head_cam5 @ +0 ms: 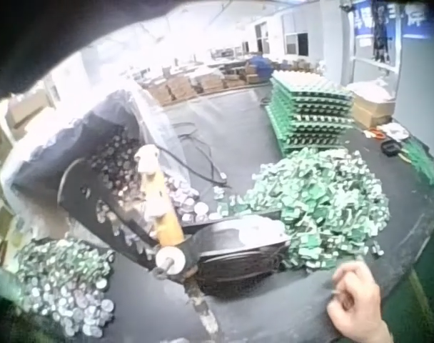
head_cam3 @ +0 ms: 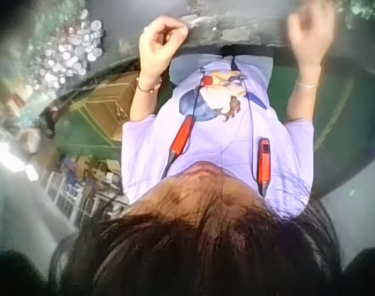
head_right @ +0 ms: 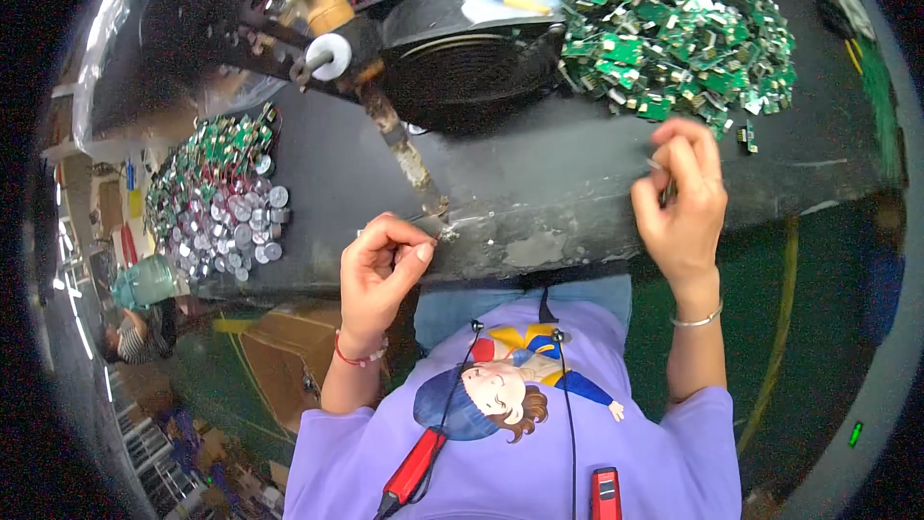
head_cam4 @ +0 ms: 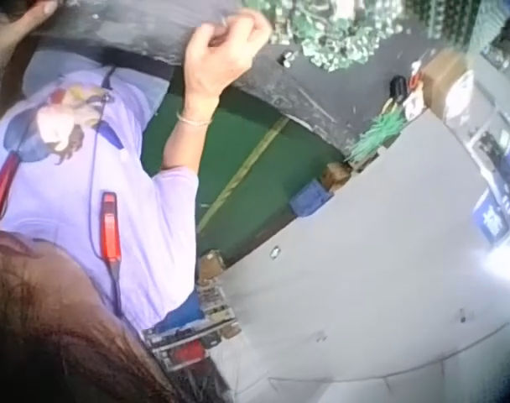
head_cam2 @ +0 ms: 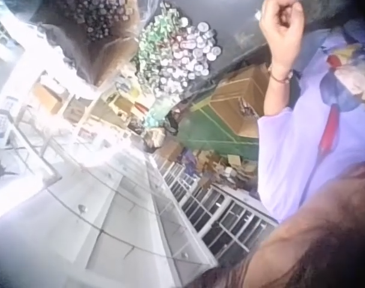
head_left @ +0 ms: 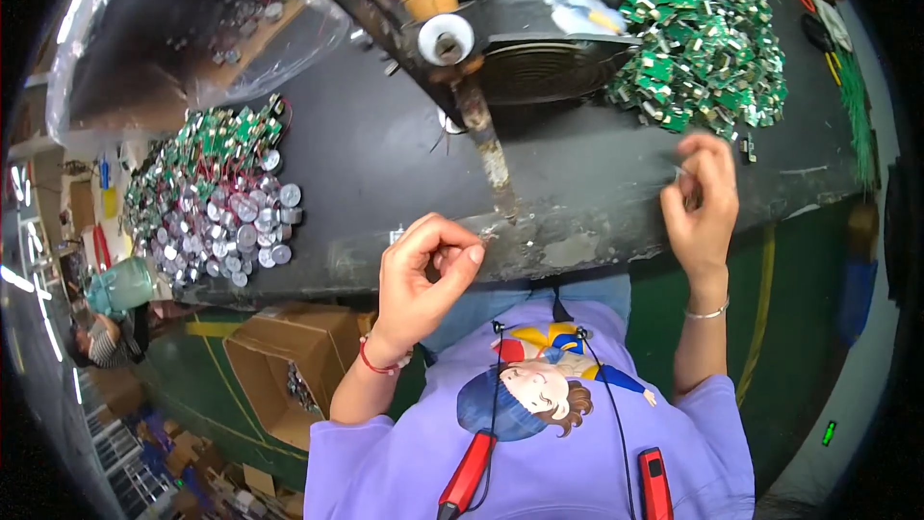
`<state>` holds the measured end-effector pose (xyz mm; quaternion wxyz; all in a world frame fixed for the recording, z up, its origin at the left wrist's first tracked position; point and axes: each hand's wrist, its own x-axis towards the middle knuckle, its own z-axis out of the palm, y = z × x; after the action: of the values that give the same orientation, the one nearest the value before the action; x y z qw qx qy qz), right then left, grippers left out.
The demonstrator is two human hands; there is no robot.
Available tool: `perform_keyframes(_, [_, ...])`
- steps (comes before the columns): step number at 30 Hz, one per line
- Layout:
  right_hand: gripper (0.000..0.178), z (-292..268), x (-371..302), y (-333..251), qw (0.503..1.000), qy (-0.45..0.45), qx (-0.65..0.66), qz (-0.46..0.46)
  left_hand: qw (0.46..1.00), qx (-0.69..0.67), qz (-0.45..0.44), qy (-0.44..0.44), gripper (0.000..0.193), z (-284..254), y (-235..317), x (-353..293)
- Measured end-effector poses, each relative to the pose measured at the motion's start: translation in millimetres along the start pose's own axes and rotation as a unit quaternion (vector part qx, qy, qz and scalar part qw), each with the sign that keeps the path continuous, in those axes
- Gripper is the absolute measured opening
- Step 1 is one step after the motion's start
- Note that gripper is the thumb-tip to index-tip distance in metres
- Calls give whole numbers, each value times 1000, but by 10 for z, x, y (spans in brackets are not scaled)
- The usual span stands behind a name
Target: The person assembles small electronic components by connecting wires to printed circuit boards by hand.
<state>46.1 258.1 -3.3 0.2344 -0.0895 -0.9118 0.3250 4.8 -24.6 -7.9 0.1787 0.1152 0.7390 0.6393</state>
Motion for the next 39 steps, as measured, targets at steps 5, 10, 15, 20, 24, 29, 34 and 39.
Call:
perform_keyframes(5, [15,95,-271,-147,979,-5,195,51,998,-51,-48,5,4,11,15,-54])
perform_keyframes(10, [22,357,-359,-362,962,-90,251,57,994,-87,-64,13,5,72,48,18])
perform_keyframes(15, [25,418,-413,-551,952,-101,289,-24,999,34,16,-26,4,54,94,36])
perform_keyframes(20, [17,454,-377,-646,937,-89,331,-61,996,-73,24,-48,3,105,113,97])
perform_keyframes(24, [13,480,-355,-631,944,-68,306,-101,974,-201,-37,-95,6,121,153,139])
perform_keyframes(29, [13,511,-310,-641,946,-53,296,-124,960,-250,-75,-101,7,86,183,169])
perform_keyframes(34, [13,563,-265,-645,946,-39,294,-130,954,-265,-96,-103,7,65,204,201])
perform_keyframes(39, [14,569,-227,-654,946,-24,293,-132,947,-291,-92,-99,9,68,233,228])
